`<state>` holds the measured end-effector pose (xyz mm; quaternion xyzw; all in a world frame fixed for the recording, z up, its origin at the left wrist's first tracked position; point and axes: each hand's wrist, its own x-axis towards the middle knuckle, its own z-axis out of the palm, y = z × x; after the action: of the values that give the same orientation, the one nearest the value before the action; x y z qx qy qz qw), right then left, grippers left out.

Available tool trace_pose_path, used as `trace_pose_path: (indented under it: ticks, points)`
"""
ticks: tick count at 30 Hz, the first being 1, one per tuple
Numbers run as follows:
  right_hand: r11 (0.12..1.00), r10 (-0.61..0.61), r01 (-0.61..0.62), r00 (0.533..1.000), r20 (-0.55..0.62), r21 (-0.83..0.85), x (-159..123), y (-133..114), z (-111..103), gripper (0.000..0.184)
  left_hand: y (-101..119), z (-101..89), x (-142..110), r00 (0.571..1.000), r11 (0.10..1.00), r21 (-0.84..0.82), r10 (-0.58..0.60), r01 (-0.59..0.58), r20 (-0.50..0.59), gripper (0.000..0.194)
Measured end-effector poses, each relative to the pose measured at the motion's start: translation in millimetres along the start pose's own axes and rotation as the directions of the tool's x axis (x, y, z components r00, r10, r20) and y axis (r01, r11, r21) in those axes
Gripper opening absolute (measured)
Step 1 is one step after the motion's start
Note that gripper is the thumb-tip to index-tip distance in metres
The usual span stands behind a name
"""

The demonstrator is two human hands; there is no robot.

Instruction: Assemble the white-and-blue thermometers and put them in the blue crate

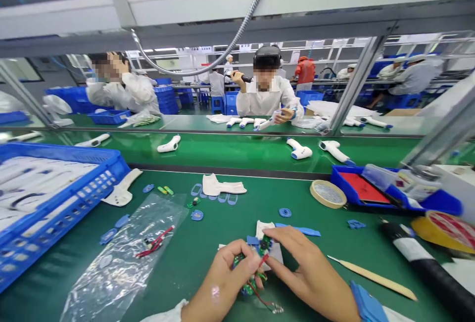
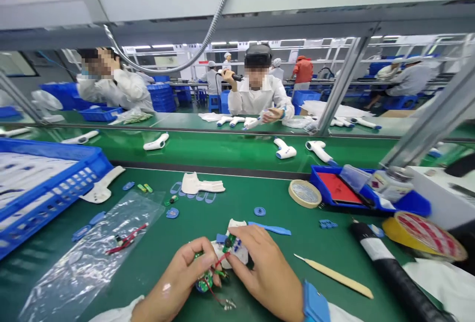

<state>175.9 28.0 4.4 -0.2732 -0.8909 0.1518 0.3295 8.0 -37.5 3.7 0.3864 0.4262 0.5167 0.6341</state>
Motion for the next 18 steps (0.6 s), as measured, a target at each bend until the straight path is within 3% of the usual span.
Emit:
trace_pose_path:
  ticks: [3, 6, 10, 14, 16, 18]
  points:
    - [0.991, -0.092, 0.086, 0.995, -0.046, -0.103, -1.5, 1.3, 1.8, 0.02, -2.6, 3.1, 2.5, 0.995, 0.999, 0.036, -0.014, 0.017, -0.097, 0.031]
    - [0.97, -0.184, 0.167, 0.979, -0.088, -0.175, -3.2, 6.6, 4.3, 0.02, -1.9, 3.9, 2.6, 0.996, 0.996, 0.065, -0.049, 0.054, -0.072, 0.029]
    - [0.961, -0.207, 0.181, 0.972, -0.111, -0.211, -3.9, 13.3, 5.6, 0.019, 0.9, 1.5, 0.7, 0.999, 0.936, 0.35, -0.013, 0.03, -0.05, 0.025]
    - [0.98, -0.114, 0.099, 0.99, -0.083, -0.171, -5.6, 9.4, 1.5, 0.019, 6.8, -0.1, -2.5, 0.989, 0.647, 0.75, 0.126, -0.137, 0.072, 0.035]
    - [0.991, -0.035, 0.028, 0.998, -0.055, -0.13, -6.6, 5.3, -1.4, 0.018, 10.8, -2.8, -3.4, 0.969, 0.488, 0.84, 0.174, -0.238, 0.174, 0.04]
    - [0.994, 0.041, -0.044, 0.999, -0.027, -0.102, -6.6, 3.0, -2.9, 0.019, 13.3, -8.7, -2.0, 0.959, 0.417, 0.865, 0.168, -0.279, 0.228, 0.037]
